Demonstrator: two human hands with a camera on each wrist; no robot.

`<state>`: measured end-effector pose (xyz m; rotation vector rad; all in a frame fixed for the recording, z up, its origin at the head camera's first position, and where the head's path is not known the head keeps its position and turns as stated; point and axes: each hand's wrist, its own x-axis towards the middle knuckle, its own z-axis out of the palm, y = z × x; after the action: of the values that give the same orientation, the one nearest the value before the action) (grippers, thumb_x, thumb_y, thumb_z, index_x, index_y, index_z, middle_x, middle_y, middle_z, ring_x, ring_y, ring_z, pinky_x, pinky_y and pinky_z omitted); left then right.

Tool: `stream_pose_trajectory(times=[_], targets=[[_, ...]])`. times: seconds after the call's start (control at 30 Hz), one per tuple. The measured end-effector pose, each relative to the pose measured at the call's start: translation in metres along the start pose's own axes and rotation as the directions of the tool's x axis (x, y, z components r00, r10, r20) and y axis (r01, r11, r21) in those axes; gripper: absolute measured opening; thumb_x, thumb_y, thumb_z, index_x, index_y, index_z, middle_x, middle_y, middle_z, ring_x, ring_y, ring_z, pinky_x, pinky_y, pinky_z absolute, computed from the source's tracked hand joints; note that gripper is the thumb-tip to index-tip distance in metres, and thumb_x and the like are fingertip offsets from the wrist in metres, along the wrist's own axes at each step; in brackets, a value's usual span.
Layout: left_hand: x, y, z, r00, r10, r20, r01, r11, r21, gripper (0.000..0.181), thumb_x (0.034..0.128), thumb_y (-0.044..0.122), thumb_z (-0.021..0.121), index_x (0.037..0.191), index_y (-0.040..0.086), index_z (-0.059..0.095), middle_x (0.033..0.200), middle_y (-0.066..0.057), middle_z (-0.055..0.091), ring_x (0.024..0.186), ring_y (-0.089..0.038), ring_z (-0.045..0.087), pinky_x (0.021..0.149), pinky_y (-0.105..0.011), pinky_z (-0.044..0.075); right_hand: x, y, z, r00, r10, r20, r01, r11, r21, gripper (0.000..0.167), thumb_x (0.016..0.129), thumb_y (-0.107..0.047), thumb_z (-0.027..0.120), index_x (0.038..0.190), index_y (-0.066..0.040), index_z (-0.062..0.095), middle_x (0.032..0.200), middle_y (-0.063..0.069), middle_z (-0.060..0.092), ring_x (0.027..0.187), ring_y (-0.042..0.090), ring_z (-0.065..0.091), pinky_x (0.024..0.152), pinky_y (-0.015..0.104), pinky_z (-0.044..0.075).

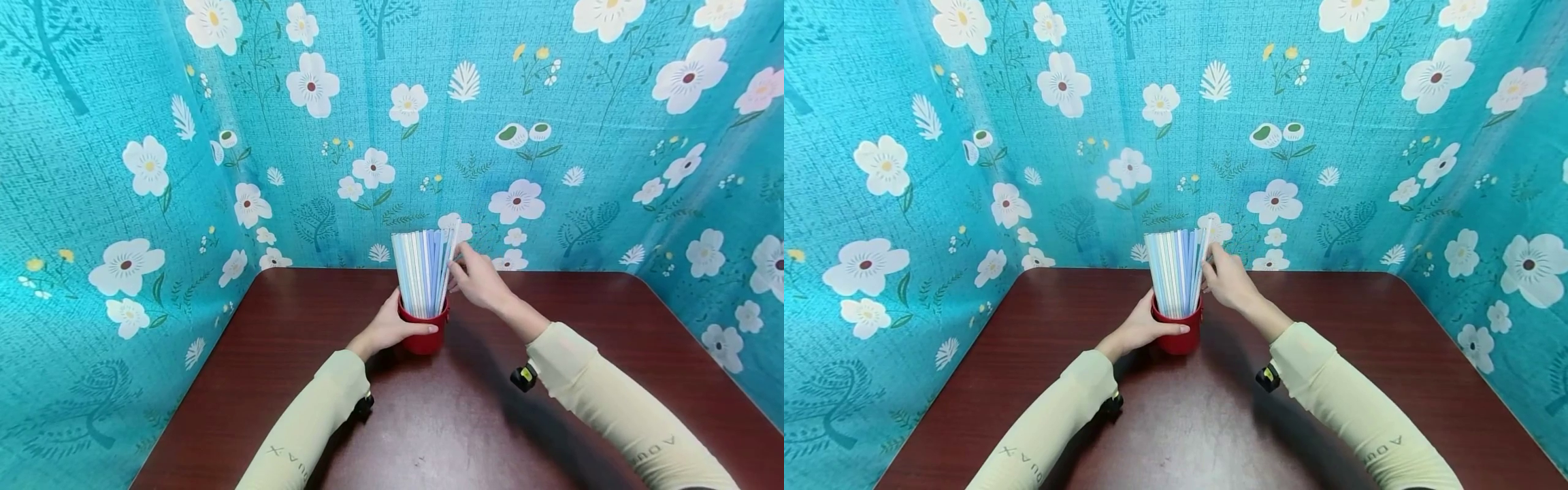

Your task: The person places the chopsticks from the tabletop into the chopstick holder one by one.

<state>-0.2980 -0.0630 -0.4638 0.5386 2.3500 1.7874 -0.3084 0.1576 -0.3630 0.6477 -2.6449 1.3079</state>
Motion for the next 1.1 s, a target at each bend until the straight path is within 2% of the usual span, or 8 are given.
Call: stream_pose_trajectory(times=[0.13,0.37,0.53,0.67,0.9,1.0,1.1], targets=[[0.0,0.001,0.001,1.0,-0.001,0.001,0.001,1.0,-0.007,0.095,0.0761,0.038,0.091,0.151,0.041,0.033,0.143,0.013,0.053,0.127,-0.015,0.053,0.101,-0.045,0.052,-0.003,0.002,0.006,1.0,-0.011,0.015,0.012,0.998,-0.065,0.012,0.108,-0.009,0.05,0.113,0.001,0.051,0.1,0.023,0.072,0.076,0.032,0.073,0.065,0.034,0.061],[0.0,0.003,0.003,1.0,0.011,0.008,-0.011,1.0,-0.019,0.096,0.0769,0.036,0.091,0.152,0.04,0.032,0.144,0.011,0.052,0.128,-0.016,0.052,0.102,-0.046,0.052,-0.005,0.009,0.009,1.0,-0.02,0.006,0.021,0.98,-0.196,0.009,0.104,-0.013,0.059,0.102,-0.004,0.058,0.083,0.013,0.07,0.066,0.018,0.063,0.062,0.034,0.052],[0.0,0.004,0.005,1.0,-0.002,0.009,0.003,1.0,-0.015,0.096,0.0768,0.038,0.091,0.152,0.041,0.032,0.143,0.011,0.052,0.128,-0.016,0.052,0.102,-0.045,0.052,-0.007,0.014,0.006,1.0,-0.012,0.015,0.015,0.983,-0.184,0.013,0.102,-0.017,0.063,0.104,-0.005,0.058,0.087,0.009,0.073,0.066,0.015,0.066,0.063,0.033,0.055],[0.0,0.005,0.004,1.0,-0.007,0.002,0.007,1.0,-0.003,0.097,0.0763,0.039,0.091,0.152,0.042,0.031,0.144,0.012,0.051,0.13,-0.016,0.051,0.101,-0.045,0.053,-0.009,0.012,0.001,1.0,0.025,0.002,-0.024,0.988,-0.155,0.021,0.104,-0.025,0.061,0.11,-0.006,0.058,0.091,0.01,0.073,0.07,0.018,0.068,0.064,0.035,0.057],[0.0,0.007,-0.001,0.998,-0.014,-0.057,0.016,0.999,0.028,0.101,0.0717,0.046,0.092,0.151,0.041,0.029,0.145,0.011,0.049,0.131,-0.017,0.048,0.099,-0.048,0.054,-0.014,0.01,-0.017,0.996,0.056,-0.068,-0.064,0.991,-0.118,0.026,0.106,-0.03,0.056,0.115,-0.006,0.059,0.089,0.016,0.07,0.075,0.029,0.07,0.067,0.039,0.056],[-0.002,0.007,-0.005,0.997,0.0,-0.074,0.002,0.999,0.034,0.101,0.0719,0.046,0.092,0.151,0.039,0.029,0.145,0.009,0.049,0.132,-0.019,0.048,0.1,-0.048,0.053,-0.017,0.014,-0.025,0.993,0.071,-0.096,-0.082,0.99,-0.113,0.028,0.107,-0.031,0.055,0.116,-0.005,0.059,0.09,0.015,0.07,0.077,0.029,0.07,0.068,0.039,0.056],[-0.004,0.008,-0.015,0.996,0.03,-0.088,-0.028,0.999,0.02,0.1,0.0751,0.039,0.091,0.152,0.037,0.028,0.147,0.006,0.047,0.135,-0.023,0.046,0.105,-0.05,0.049,-0.02,0.021,-0.034,0.989,0.086,-0.12,-0.1,0.988,-0.115,0.03,0.108,-0.033,0.053,0.118,-0.005,0.059,0.091,0.015,0.071,0.079,0.03,0.07,0.069,0.037,0.056]])
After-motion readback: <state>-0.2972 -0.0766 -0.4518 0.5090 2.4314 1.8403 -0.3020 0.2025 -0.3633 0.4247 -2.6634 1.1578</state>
